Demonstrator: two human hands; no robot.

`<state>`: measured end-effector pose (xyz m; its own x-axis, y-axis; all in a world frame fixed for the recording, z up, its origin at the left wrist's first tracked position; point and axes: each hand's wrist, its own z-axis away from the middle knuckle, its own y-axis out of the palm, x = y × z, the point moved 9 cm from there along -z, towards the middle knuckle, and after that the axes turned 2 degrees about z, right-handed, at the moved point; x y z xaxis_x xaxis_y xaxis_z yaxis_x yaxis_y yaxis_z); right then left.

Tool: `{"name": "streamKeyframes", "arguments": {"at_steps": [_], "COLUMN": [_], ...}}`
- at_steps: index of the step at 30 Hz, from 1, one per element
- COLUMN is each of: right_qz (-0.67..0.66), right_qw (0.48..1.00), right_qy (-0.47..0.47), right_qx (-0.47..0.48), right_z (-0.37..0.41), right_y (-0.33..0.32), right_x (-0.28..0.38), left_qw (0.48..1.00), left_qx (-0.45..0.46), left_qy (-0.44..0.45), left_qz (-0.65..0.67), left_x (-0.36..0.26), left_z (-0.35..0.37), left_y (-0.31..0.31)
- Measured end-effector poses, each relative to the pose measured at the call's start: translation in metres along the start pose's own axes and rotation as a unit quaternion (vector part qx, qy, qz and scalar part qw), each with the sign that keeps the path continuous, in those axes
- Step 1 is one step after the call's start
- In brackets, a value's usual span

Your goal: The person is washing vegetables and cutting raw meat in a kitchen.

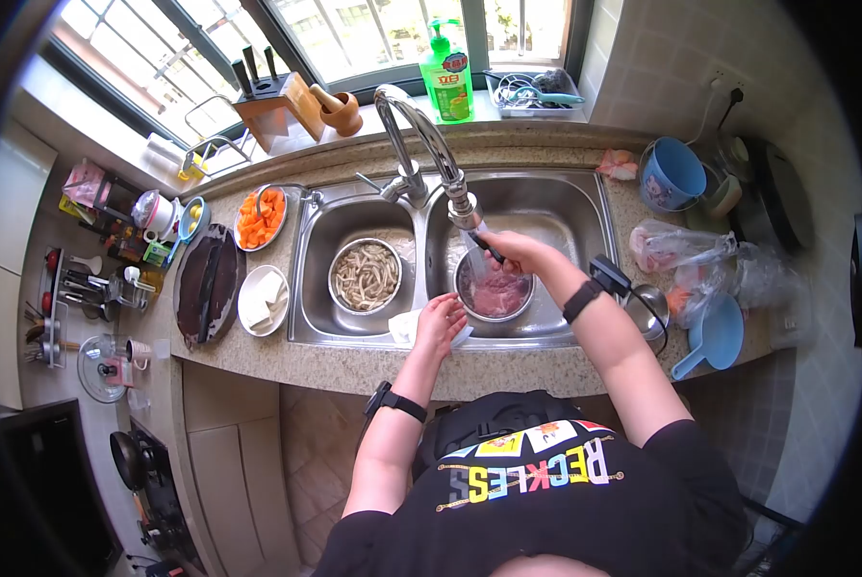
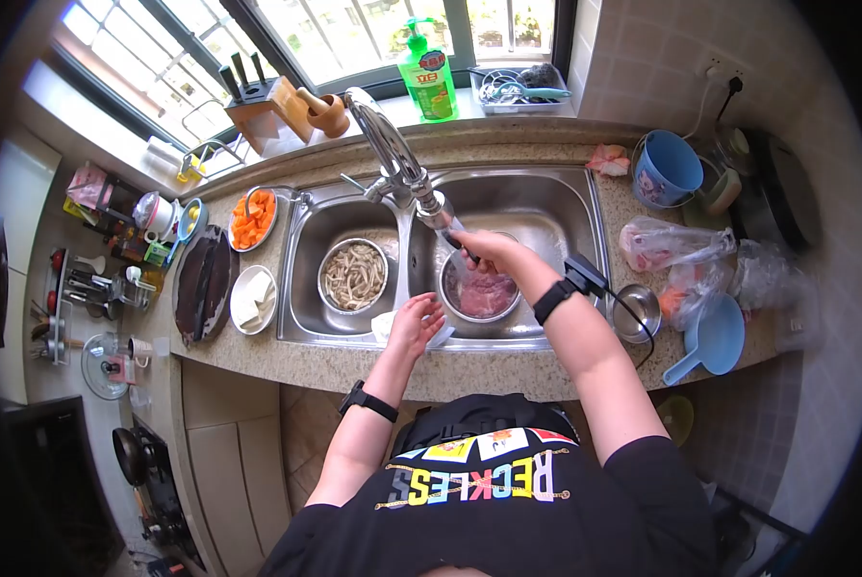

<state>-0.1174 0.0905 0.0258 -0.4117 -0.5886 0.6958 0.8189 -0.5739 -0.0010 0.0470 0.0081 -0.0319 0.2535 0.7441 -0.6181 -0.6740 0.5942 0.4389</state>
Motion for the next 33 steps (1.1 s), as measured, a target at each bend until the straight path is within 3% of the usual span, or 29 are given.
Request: {"name": "streamKeyframes", "arguments": {"at_steps": [1,3,7,11,18,21,23,25,27,31,33], "right_qz": [0.002,0.254,0.215,0.188,0.321,0.289,0.264,0.244,0.275,0.412,0.523], "right_qw": [1.000,0.959,0.972,0.982,0.946,0.956,0.964,0.969,0.959,0.906,0.817], "right_qy": [-0.002,-0.064,-0.077,-0.016,-0.038,-0.042,-0.036,-0.036,-0.047,-0.043,-0.144], "right_qx": [0.002,-0.105,-0.058,-0.014,-0.021,0.000,-0.009,-0.020,-0.045,-0.084,-0.196], "right_z": [0.000,0.008,0.015,0.052,0.103,0.127,0.141,0.143,0.151,0.180,0.186], "right_y": [-0.002,-0.016,-0.021,-0.032,-0.061,-0.065,-0.060,-0.053,-0.035,0.019,0.034], "right_x": [0.003,0.027,0.018,0.002,0.006,0.003,0.002,-0.003,-0.002,0.019,0.031], "left_qw": [1.000,1.000,1.000,1.000,1.000,1.000,0.996,0.975,0.953,0.931,0.938], "left_qx": [-0.001,-0.003,-0.021,-0.020,0.000,0.025,0.063,0.184,0.235,0.303,0.267], "left_qy": [0.003,-0.005,0.004,0.010,0.012,0.010,-0.040,-0.127,-0.193,-0.188,-0.212], "left_qz": [0.001,0.013,0.017,0.020,0.009,-0.010,-0.052,-0.016,0.012,0.080,0.059], "left_x": [0.002,0.008,0.010,0.015,0.019,0.015,0.020,0.029,0.035,0.030,0.034], "left_z": [0.003,0.012,0.024,0.024,0.028,0.024,0.031,0.041,0.055,0.058,0.056], "left_y": [-0.001,-0.003,-0.007,-0.014,0.000,0.013,0.036,0.077,0.109,0.132,0.119]}}
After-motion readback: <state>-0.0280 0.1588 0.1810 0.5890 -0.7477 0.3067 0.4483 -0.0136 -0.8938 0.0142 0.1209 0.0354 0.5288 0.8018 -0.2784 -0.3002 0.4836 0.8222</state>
